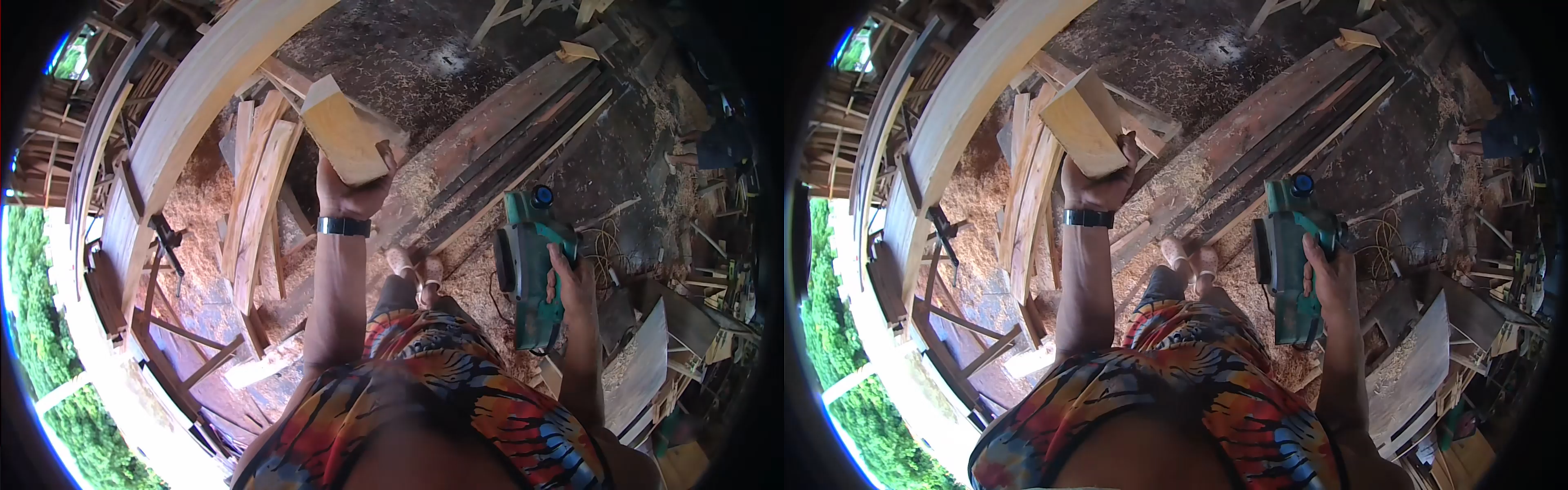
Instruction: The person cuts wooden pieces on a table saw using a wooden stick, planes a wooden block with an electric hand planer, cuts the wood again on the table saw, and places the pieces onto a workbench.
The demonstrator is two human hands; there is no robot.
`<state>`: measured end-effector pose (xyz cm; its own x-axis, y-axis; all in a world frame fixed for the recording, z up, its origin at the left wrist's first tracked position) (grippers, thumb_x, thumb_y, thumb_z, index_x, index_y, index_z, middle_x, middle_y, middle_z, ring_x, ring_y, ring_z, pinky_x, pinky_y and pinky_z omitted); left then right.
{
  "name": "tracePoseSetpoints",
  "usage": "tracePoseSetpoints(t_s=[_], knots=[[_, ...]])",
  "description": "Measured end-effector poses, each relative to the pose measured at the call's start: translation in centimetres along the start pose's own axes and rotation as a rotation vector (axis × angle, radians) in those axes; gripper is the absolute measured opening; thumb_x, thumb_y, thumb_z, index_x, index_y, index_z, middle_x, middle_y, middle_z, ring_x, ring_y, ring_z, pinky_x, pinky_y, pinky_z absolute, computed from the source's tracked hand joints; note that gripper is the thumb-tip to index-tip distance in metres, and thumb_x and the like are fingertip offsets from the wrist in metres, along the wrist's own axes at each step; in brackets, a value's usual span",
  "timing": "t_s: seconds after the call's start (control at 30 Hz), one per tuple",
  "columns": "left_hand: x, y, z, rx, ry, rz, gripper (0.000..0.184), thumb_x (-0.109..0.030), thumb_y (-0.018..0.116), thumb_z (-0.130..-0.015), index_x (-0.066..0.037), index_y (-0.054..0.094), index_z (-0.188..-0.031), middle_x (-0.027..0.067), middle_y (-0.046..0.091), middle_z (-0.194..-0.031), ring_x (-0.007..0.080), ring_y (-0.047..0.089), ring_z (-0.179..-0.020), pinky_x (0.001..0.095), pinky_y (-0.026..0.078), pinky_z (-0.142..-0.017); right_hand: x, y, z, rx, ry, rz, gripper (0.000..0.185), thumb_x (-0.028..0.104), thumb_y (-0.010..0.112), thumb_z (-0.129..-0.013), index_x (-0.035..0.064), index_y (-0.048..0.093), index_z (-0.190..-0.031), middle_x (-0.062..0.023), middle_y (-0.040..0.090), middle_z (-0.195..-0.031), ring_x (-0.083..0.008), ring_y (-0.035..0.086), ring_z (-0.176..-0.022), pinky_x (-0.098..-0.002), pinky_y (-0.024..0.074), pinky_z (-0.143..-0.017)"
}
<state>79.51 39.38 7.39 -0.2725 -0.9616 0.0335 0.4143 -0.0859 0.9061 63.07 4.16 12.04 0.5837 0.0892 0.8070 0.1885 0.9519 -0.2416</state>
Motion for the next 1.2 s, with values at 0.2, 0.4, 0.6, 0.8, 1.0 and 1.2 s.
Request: tracePoseSetpoints(t_s=[0.2, 0.4, 0.6, 0.8, 1.0, 1.2], knots=[[0.0, 0.2, 0.1, -0.018, 0.004, 0.008, 0.043, -0.036, 0.041, -0.101, -0.004, 0.052, -0.127, 0.0208, 0.059, -0.113, 0.0368, 0.063, -0.099, 0.0479, 0.059, -0.083, 0.8, 1.2, -0.4, 0.073, -0.022, 0.005, 0.036, 0.039, 0.068, -0.092, 0.0042, 0.061, -0.086, -0.0004, 0.049, -0.058, -0.0098, 0.048, -0.045, -0.0272, 0.0373, -0.039], [-0.4, -0.4, -0.1, -0.026, -0.036, -0.006, 0.05, -0.041, 0.046, -0.096, -0.002, 0.051, -0.127, 0.0213, 0.057, -0.109, 0.0339, 0.062, -0.095, 0.0448, 0.058, -0.077, 1.2, 2.3, -0.8, 0.122, -0.006, 0.036, 0.037, 0.035, 0.07, -0.091, -0.0004, 0.064, -0.097, -0.0001, 0.048, -0.056, -0.0088, 0.047, -0.044, -0.0265, 0.0369, -0.04], [0.4, -9.6, 10.5, -0.054, -0.158, 0.069, 0.076, -0.051, 0.049, -0.09, 0.01, 0.041, -0.135, 0.0195, 0.055, -0.104, 0.0271, 0.058, -0.092, 0.0378, 0.051, -0.074, -1.0, 5.1, -3.0, 0.23, -0.011, 0.257, 0.04, 0.021, 0.075, -0.087, -0.0041, 0.061, -0.115, -0.0003, 0.054, -0.06, -0.0068, 0.047, -0.046, -0.0256, 0.0373, -0.042], [5.1, -26.0, 28.6, -0.284, -0.108, 0.475, 0.061, -0.053, 0.047, -0.092, -0.002, 0.052, -0.127, 0.0246, 0.059, -0.112, 0.03, 0.064, -0.087, 0.0422, 0.055, -0.067, -11.4, 12.4, -11.8, 0.497, -0.027, 0.766, 0.044, 0.027, 0.079, -0.078, 0.0014, 0.066, -0.111, -0.0138, 0.069, -0.088, -0.0241, 0.067, -0.075, -0.036, 0.0522, -0.068], [10.9, -39.7, 43.3, -1.072, 0.352, 0.64, 0.054, -0.048, 0.056, -0.088, -0.006, 0.056, -0.122, 0.0208, 0.061, -0.101, 0.0298, 0.063, -0.082, 0.0402, 0.055, -0.062, -19.0, 24.5, -18.1, 0.829, -0.236, 1.186, 0.056, 0.032, 0.083, -0.069, 0.0051, 0.067, -0.116, -0.0193, 0.07, -0.112, -0.0335, 0.065, -0.109, -0.0407, 0.0492, -0.093], [14.7, -39.7, 49.6, -1.139, 0.441, 0.795, 0.049, -0.044, 0.056, -0.088, -0.005, 0.059, -0.118, 0.0221, 0.061, -0.1, 0.0308, 0.064, -0.078, 0.0381, 0.06, -0.065, -28.7, 36.5, -26.8, 0.973, -0.328, 1.527, 0.067, 0.028, 0.085, -0.066, 0.0147, 0.063, -0.128, -0.0178, 0.066, -0.122, -0.0329, 0.062, -0.116, -0.0409, 0.0483, -0.101]])
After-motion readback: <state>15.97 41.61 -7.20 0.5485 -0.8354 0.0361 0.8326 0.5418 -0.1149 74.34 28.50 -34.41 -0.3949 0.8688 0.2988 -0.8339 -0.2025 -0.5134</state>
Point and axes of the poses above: each hand's wrist, its own z-axis away from the middle knuckle, its own y-axis out of the palm, x = y × z, the point moved 6 cm from there along -z, towards the middle knuckle
